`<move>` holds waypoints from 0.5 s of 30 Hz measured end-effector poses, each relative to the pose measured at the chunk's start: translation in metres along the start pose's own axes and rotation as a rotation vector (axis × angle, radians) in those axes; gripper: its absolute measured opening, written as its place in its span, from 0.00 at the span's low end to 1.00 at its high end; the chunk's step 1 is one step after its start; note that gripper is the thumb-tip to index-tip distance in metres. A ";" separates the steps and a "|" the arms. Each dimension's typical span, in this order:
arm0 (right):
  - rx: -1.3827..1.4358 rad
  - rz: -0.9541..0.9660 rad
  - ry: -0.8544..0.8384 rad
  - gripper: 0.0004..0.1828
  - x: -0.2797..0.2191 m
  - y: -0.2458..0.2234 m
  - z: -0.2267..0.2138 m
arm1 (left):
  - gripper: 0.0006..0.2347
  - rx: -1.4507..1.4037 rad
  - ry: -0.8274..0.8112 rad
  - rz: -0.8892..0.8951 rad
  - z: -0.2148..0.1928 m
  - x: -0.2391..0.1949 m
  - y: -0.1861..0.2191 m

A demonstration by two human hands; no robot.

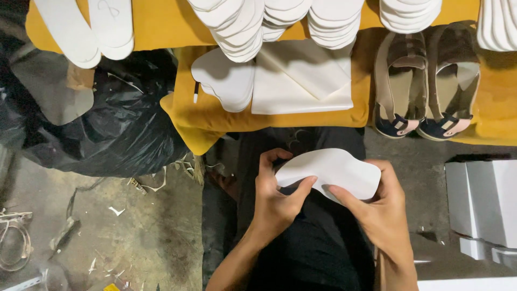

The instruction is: Packaging shoes by inserting insoles, wrapping them in paper, placing them in a box, and labeling the box.

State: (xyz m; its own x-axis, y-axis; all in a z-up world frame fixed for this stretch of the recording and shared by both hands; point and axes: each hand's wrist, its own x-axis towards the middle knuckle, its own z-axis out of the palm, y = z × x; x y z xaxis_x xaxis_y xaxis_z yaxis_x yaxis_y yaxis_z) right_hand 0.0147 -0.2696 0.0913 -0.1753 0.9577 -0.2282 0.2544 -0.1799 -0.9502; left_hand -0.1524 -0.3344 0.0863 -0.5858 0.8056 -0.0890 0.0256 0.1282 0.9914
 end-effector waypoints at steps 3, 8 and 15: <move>0.090 0.023 -0.066 0.26 0.008 0.008 -0.004 | 0.23 -0.030 -0.053 0.026 -0.008 0.001 0.001; 0.390 -0.069 -0.041 0.37 0.002 0.006 0.001 | 0.21 -0.225 -0.120 -0.090 -0.003 0.001 0.008; -0.520 -0.623 -0.047 0.42 0.005 0.018 -0.003 | 0.23 -0.001 0.047 0.181 0.000 -0.006 -0.005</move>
State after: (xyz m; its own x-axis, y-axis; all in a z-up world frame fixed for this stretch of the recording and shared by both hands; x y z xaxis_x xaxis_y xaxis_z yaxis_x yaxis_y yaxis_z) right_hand 0.0210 -0.2676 0.0740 -0.4675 0.8350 0.2901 0.5041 0.5214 -0.6885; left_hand -0.1492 -0.3401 0.0824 -0.6087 0.7877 0.0952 0.1335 -0.0167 0.9909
